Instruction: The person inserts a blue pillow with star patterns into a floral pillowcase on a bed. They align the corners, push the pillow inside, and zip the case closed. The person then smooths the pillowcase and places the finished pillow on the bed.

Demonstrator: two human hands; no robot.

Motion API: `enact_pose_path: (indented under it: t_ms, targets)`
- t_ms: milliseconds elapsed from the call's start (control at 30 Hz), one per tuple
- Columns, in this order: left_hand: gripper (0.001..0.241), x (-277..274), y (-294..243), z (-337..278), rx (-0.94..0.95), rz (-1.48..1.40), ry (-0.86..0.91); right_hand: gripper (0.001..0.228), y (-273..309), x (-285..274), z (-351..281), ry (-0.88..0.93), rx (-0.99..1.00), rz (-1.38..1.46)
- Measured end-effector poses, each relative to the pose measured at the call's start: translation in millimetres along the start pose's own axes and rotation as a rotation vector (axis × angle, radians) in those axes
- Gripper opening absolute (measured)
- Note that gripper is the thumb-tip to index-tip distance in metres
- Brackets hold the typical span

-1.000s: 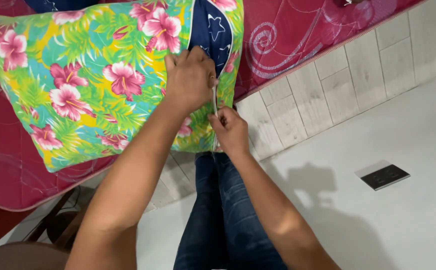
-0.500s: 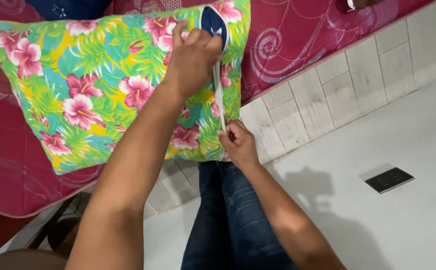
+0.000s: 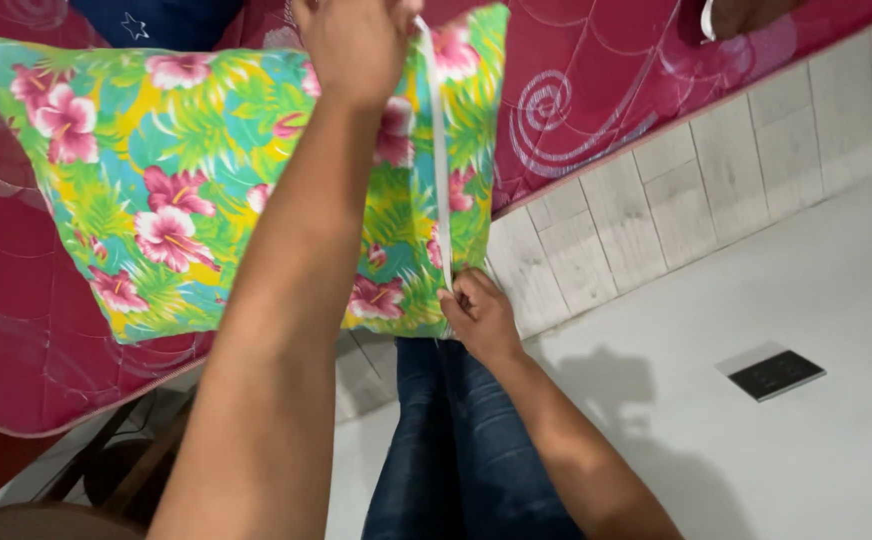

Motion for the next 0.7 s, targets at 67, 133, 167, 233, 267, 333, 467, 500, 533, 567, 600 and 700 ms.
enact_pose_path:
  t_ms: [67,133,167,233,267,333,467,500,533,567,600,700]
  targets:
    - [0.032,-15,-18,-23,-0.029,0.007,-0.011,0.023,-1,-2,7,0.01,-0.01,-0.093]
    - [0.048,-20,-31,-58,0.174,0.174,-0.185,0.031,9,-5,16,-0.153,-0.199,-0.335]
    - [0.048,-33,-42,-79,0.163,0.182,-0.191,0.031,18,1,27,-0.141,-0.208,-0.334]
    - [0.051,-49,-69,-123,0.239,0.086,-0.011,0.067,45,10,46,-0.24,-0.48,-0.38]
    - [0.051,-51,-51,-139,0.226,0.09,-0.019,0.067,34,19,58,-0.228,-0.491,-0.381]
    - [0.05,-46,-10,-174,0.079,0.032,0.237,0.069,6,45,83,-0.096,-0.458,-0.809]
    - [0.041,-104,158,-182,-0.268,0.201,0.188,0.065,3,55,106,0.034,-0.347,-0.806]
    - [0.048,-131,191,-177,-0.37,0.285,0.168,0.065,3,58,104,0.019,-0.384,-0.808]
    - [0.062,-154,221,-169,-0.467,0.361,0.144,0.065,2,56,106,-0.007,-0.422,-0.811]
    - [0.062,-159,221,-162,-0.475,0.362,0.137,0.065,2,57,105,-0.003,-0.433,-0.811]
    - [0.063,-166,226,-156,-0.578,0.383,0.185,0.066,1,60,105,0.017,-0.391,-0.838]
    - [0.06,-59,326,-212,-0.706,0.473,0.042,0.069,-15,67,110,0.009,-0.412,-0.861]
Point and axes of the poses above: each hand's wrist, its own z-axis towards the middle knuckle, its own x-axis out of the palm, y = z × x, the point moved 4 cm from there along z, towards the middle knuckle, and after that the axes turned 15 degrees about -y, right-handed, at the moved point
